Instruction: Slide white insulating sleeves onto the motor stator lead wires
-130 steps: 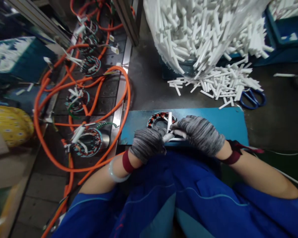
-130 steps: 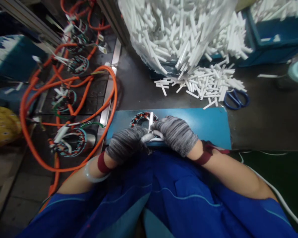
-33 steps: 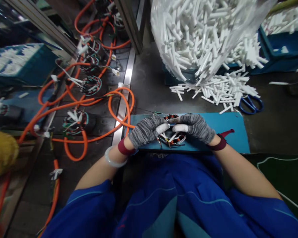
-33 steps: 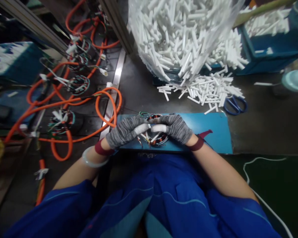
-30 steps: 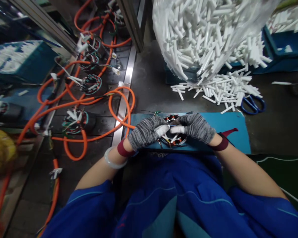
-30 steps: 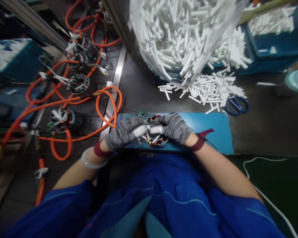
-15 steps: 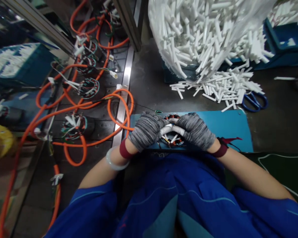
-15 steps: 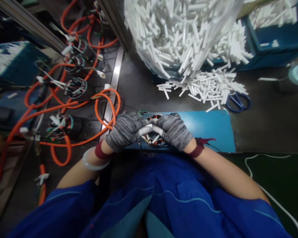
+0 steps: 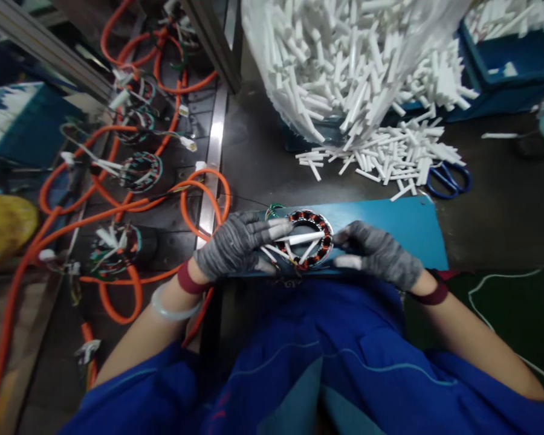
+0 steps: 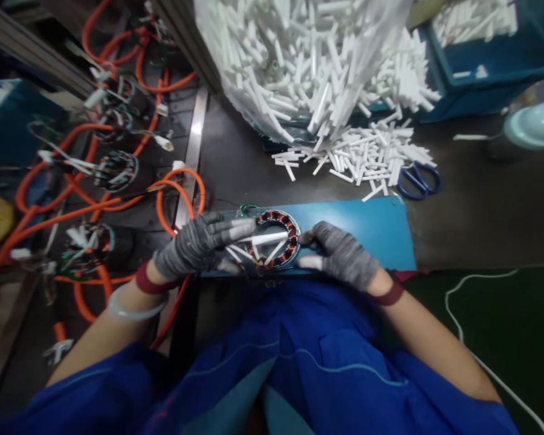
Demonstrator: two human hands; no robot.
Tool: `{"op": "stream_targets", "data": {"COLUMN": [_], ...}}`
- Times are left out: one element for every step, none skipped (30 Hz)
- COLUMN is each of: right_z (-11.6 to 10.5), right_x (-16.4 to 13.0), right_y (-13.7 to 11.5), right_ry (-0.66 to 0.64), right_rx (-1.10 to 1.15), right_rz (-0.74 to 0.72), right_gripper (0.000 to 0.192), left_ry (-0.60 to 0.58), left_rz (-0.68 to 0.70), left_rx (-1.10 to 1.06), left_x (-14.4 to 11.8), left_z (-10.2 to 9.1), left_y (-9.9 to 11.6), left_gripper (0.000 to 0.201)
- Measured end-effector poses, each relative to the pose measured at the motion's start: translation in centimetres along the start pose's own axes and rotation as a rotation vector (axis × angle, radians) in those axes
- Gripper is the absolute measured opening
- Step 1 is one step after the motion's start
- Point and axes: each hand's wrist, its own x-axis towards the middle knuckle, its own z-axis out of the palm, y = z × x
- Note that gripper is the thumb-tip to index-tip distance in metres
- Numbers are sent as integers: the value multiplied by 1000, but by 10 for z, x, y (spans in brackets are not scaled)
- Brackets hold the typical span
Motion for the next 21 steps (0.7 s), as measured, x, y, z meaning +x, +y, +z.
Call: {"op": "stream_targets", "data": {"right_z": [6, 11, 14, 14, 11, 5, -5, -16, -29, -41, -53, -62, -70, -75, -77, -78, -76, -74, -70, -64, -58], "right_x": [1, 5, 10, 16, 23, 30, 38, 47, 57, 66, 76, 86, 95, 101, 105, 106, 104, 98, 90, 79, 67], "right_y": [2, 4, 5, 7, 10, 13, 18, 24, 31, 39, 47, 54, 59, 63, 63, 61, 56, 50, 41, 31, 21], "right_ry": [-15, -17, -10, 4, 28, 71, 133, 211, 287, 372, 450, 482, 519, 534, 536, 530, 515, 495, 478, 474, 474], "right_rx": [-4, -15, -43, -93, -167, -264, -378, -496, -597, -686, -749, -768, -775, -775, -774, -776, -770, -751, -724, -670, -629], "right_rz": [-19, -48, -79, -104, -117, -115, -100, -78, -49, -24, -24, -25, -34, -37, -28, -12, 7, 26, 39, 39, 37], "right_gripper": [45, 45, 44, 43, 41, 40, 39, 39, 39, 39, 38, 35, 31, 26, 22, 19, 16, 14, 14, 13, 14], "left_ry": [9, 31, 54, 81, 103, 113, 108, 91, 59, 19, -22, -57, -85, -102, -97, -74, -38, 7, 56, 100, 134], "left_rz": [-12, -31, -59, -93, -141, -208, -287, -374, -446, -495, -527, -544, -551, -556, -558, -549, -521, -485, -447, -413, -383], "left_rx": [23, 54, 93, 143, 205, 276, 350, 417, 462, 474, 457, 415, 354, 283, 211, 137, 59, -16, -81, -136, -179], "left_x": [-9, -16, -20, -21, -20, -17, -12, -5, 4, 14, 23, 31, 38, 41, 41, 38, 31, 22, 12, 1, -9], "left_z": [4, 10, 17, 24, 30, 34, 38, 40, 40, 39, 37, 34, 31, 27, 23, 20, 16, 13, 10, 8, 6], "left_y": [-3, -2, 1, 7, 16, 26, 37, 48, 57, 63, 67, 68, 67, 64, 61, 58, 56, 54, 54, 54, 54], "left_gripper": [69, 63, 57, 54, 53, 55, 59, 65, 72, 80, 90, 99, 107, 113, 118, 121, 123, 121, 115, 105, 91]}}
